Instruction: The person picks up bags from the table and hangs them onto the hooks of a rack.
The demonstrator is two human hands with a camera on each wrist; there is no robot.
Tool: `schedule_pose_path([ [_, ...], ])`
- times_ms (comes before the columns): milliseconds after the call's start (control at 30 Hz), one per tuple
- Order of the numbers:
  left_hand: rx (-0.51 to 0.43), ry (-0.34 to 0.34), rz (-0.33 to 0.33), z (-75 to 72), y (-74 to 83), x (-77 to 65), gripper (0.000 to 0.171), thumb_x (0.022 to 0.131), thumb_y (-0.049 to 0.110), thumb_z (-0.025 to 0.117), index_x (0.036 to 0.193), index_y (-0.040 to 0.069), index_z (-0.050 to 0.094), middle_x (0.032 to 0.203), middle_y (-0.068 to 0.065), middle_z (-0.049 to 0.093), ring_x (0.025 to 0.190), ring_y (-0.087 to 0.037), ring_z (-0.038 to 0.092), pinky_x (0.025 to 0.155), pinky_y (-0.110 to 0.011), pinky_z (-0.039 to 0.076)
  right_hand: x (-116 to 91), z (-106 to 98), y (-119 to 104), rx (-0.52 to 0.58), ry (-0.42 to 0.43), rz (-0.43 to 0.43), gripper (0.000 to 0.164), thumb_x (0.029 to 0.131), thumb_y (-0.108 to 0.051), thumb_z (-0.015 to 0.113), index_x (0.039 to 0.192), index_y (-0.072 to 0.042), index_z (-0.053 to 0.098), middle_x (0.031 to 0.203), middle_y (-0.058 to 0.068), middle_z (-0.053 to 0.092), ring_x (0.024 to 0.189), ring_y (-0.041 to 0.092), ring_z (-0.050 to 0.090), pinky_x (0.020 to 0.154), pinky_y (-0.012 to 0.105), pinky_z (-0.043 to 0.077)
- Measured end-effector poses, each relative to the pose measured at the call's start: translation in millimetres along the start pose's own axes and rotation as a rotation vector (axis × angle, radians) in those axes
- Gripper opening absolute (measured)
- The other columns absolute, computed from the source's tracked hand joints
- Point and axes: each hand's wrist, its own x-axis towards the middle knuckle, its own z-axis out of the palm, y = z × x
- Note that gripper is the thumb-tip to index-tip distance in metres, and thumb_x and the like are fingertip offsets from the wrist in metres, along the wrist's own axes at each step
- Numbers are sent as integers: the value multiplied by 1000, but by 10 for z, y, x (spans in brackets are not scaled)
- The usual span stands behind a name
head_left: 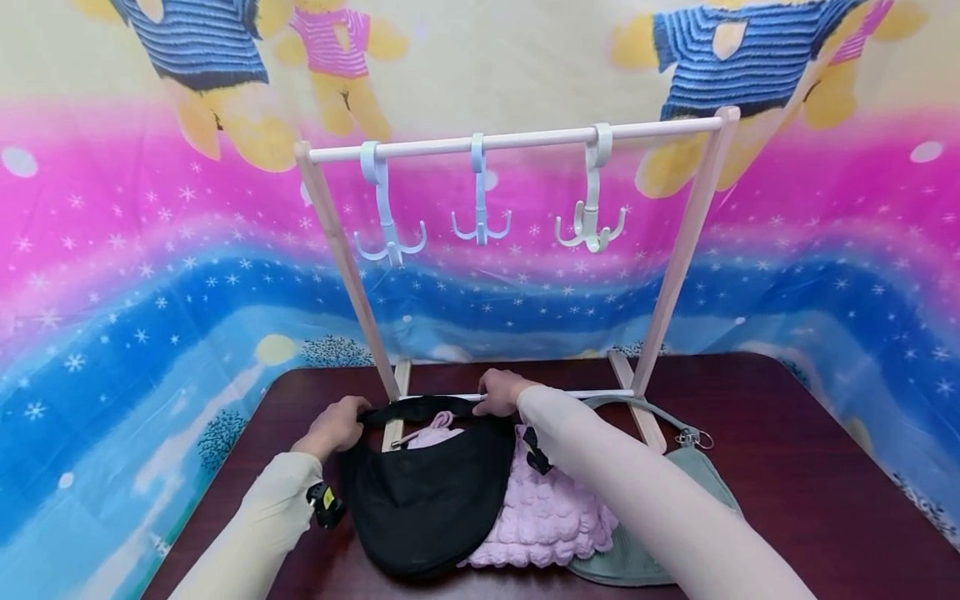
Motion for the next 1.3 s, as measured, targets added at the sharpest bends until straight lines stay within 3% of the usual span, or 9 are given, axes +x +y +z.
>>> schedule_pose_path([
  [167,-9,15,-14,7,-24,-3,34,95,-2,55,128,0,64,130,-25,64,117,-43,62,96,-57,50,23,17,-12,-15,18,-18,42,98,-23,67,134,-2,61,138,15,61,130,32,57,107,45,48],
  [467,-29,27,24,-25,-28,-38,27,98,-2,57,123,-4,67,125,-28,66,116,-45,62,96,-55,52,14,39,-24,-32,45,-71,29,97,-15,68,123,-4,70,132,13,66,123,30,61,104,44,49],
  [667,-45,66,46,-26,-53,-25,21,98,1,60,116,-5,69,116,-25,69,106,-39,66,91,-51,54,4,40,15,-51,63,-82,14,94,-14,71,104,-5,77,111,10,73,95,22,66,88,37,53],
  [833,-47,105,50,-27,-82,-4,15,97,6,64,107,-3,71,100,-18,71,84,-26,65,79,-43,54,-9,24,46,-22,63,-84,10,96,-14,69,94,-7,77,88,4,70,73,15,54,72,31,46],
  [1000,-68,102,49,-90,-83,-5,12,98,9,64,100,-1,70,91,-14,70,75,-20,61,71,-37,52,-53,10,72,-34,86,-105,14,97,-13,68,87,-6,76,70,-1,59,66,13,46,68,29,40],
  [1100,-65,114,56,-143,-82,-32,11,98,8,64,97,0,71,87,-13,70,73,-20,61,69,-37,52,-88,-6,71,-41,94,-113,15,97,-13,67,86,-7,75,68,-2,57,64,14,45,68,29,38],
  [1300,-78,131,61,-199,-83,-89,10,97,7,65,94,-1,70,85,-12,71,71,-19,62,68,-37,52,-119,-20,59,-42,100,-106,13,98,-15,67,90,-10,76,80,1,68,68,15,52,69,31,42],
])
